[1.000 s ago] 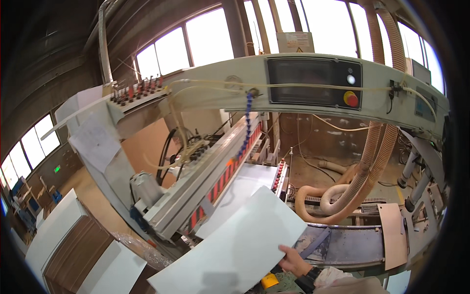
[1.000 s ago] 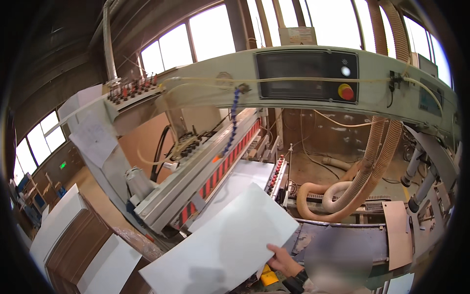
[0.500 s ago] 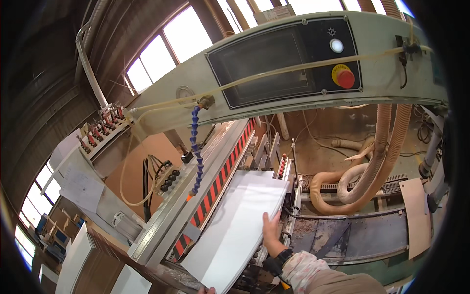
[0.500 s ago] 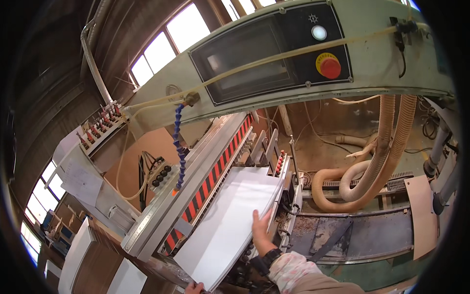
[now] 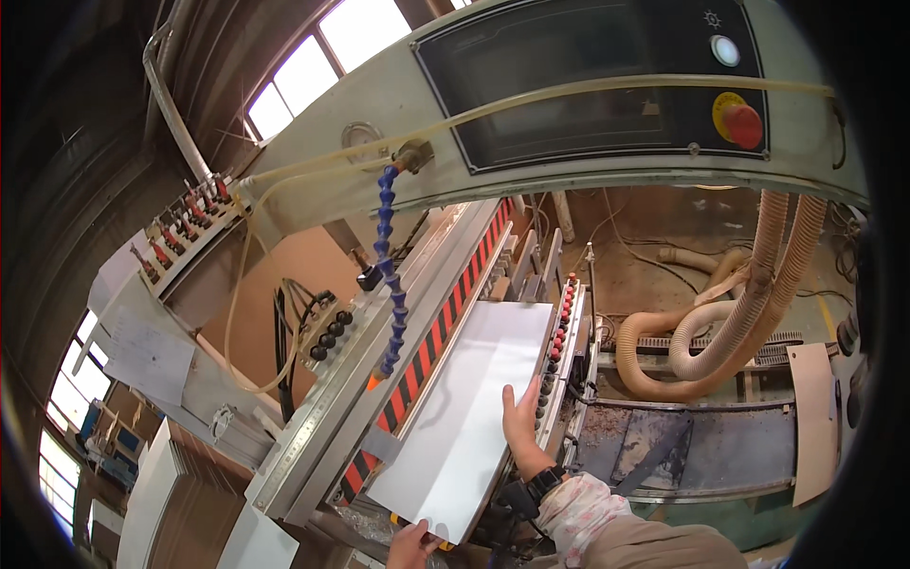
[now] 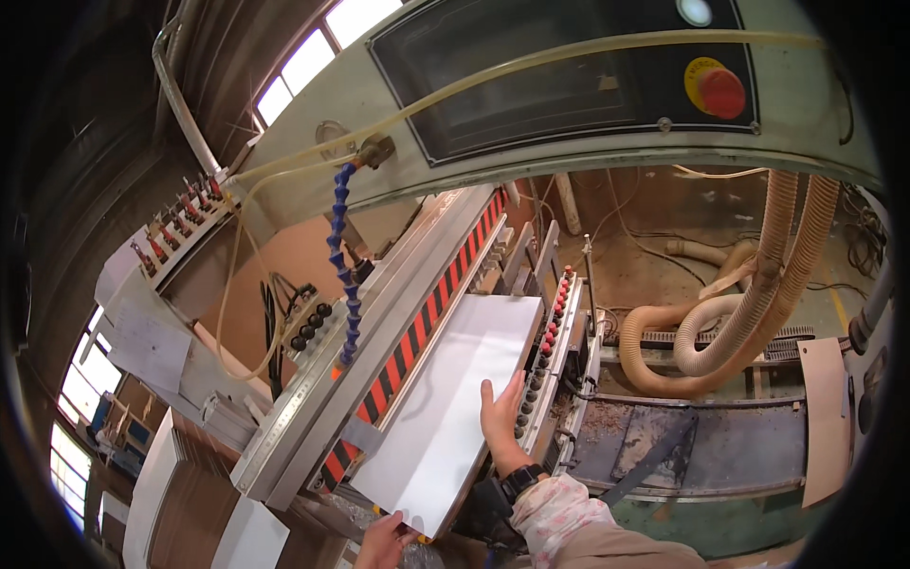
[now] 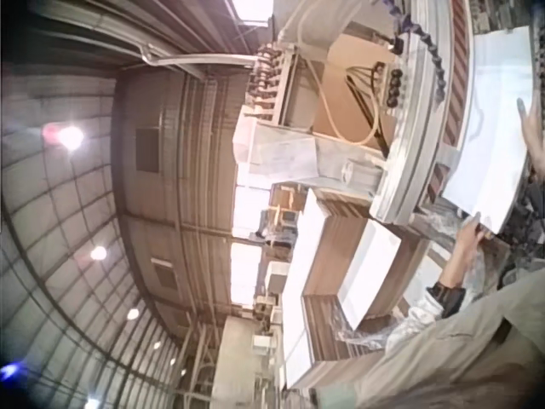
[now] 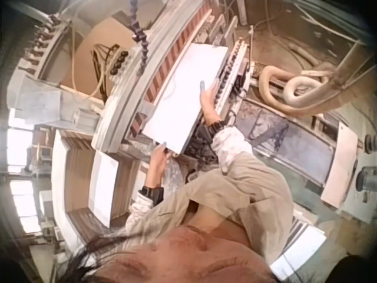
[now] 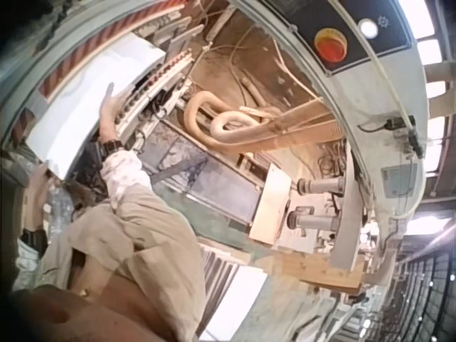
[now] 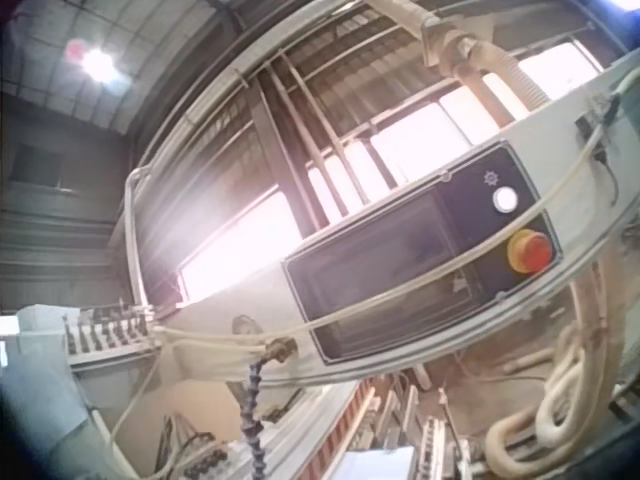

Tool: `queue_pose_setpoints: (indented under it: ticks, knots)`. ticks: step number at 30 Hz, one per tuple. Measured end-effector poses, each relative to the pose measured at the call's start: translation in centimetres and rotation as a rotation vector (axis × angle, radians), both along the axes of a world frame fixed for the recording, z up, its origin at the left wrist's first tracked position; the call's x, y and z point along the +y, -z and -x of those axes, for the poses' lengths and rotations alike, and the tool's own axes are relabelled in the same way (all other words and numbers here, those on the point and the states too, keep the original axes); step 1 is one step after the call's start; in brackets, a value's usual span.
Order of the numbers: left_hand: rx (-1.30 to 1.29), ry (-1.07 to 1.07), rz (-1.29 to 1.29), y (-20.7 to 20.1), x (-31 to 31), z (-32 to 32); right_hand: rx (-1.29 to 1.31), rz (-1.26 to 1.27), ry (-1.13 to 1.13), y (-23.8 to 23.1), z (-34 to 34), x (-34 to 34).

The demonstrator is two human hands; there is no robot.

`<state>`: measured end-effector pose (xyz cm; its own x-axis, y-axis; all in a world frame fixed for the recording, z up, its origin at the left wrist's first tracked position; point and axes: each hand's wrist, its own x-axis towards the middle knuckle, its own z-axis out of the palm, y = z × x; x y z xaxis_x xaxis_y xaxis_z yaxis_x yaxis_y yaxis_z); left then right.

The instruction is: The person repeatedly picks up white rectangular panels from a stack and feeds them into a large industrial machine. They guide each panel through the machine's rollers and then retrieve it from the output side, stacking the processed panels on a nearby surface.

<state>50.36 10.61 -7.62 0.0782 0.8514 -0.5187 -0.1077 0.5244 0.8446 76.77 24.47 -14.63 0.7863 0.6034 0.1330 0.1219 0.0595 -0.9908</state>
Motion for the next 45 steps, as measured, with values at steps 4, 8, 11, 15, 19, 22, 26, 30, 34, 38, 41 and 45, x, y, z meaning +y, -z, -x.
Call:
queue_pose_setpoints:
  ticks: [4, 8, 11, 15, 19, 22, 26, 30, 34, 38, 41, 45]
  knots:
    - [-0.072, 0.044, 0.013, 1.8, 1.3, 1.4, 0.058, -0.066, 0.017, 0.1, -0.8, 0.4]
    - [-0.141, -0.194, -0.057, -0.6, 1.7, -0.5, 0.15, -0.181, -0.1, 0.4, -0.5, -1.0]
    - [-0.117, -0.214, -0.051, -1.1, 2.2, -1.3, 0.104, -0.177, -0.093, 1.2, 1.3, -1.7]
    - [-0.045, -0.182, -0.015, -0.7, 2.7, -1.0, 0.082, -0.175, -0.05, 0.9, 2.0, -1.6]
    - [-0.109, -0.27, -0.052, -1.1, 2.0, -1.2, 0.102, -0.188, -0.057, 1.4, 1.6, -1.3]
    - [-0.191, -0.263, -0.08, -0.1, 1.6, 0.0, 0.244, -0.294, -0.093, 1.6, 1.6, -1.3]
    - [-0.208, -0.205, -0.03, 0.9, 1.7, 2.4, 0.355, -0.365, -0.123, 0.9, 2.6, -3.0]
    - [-0.018, -0.038, -0.097, 3.5, 0.8, 2.4, 0.245, -0.263, -0.117, 0.3, 5.7, -6.3]
    - [0.197, -0.001, -0.216, 4.8, 1.0, 1.6, 0.242, -0.331, -0.097, 1.2, 7.5, -6.4]
    - [0.435, 0.085, -0.325, 3.2, 0.7, 1.2, 0.354, -0.475, -0.095, 3.6, 7.4, -5.0]
    - [0.519, 0.154, -0.369, 2.9, 0.2, 1.6, 0.282, -0.353, -0.072, 2.6, 7.6, -5.7]
    - [0.281, 0.225, -0.397, 6.1, 1.2, 3.4, 0.139, -0.298, -0.052, 0.3, 7.5, -6.5]
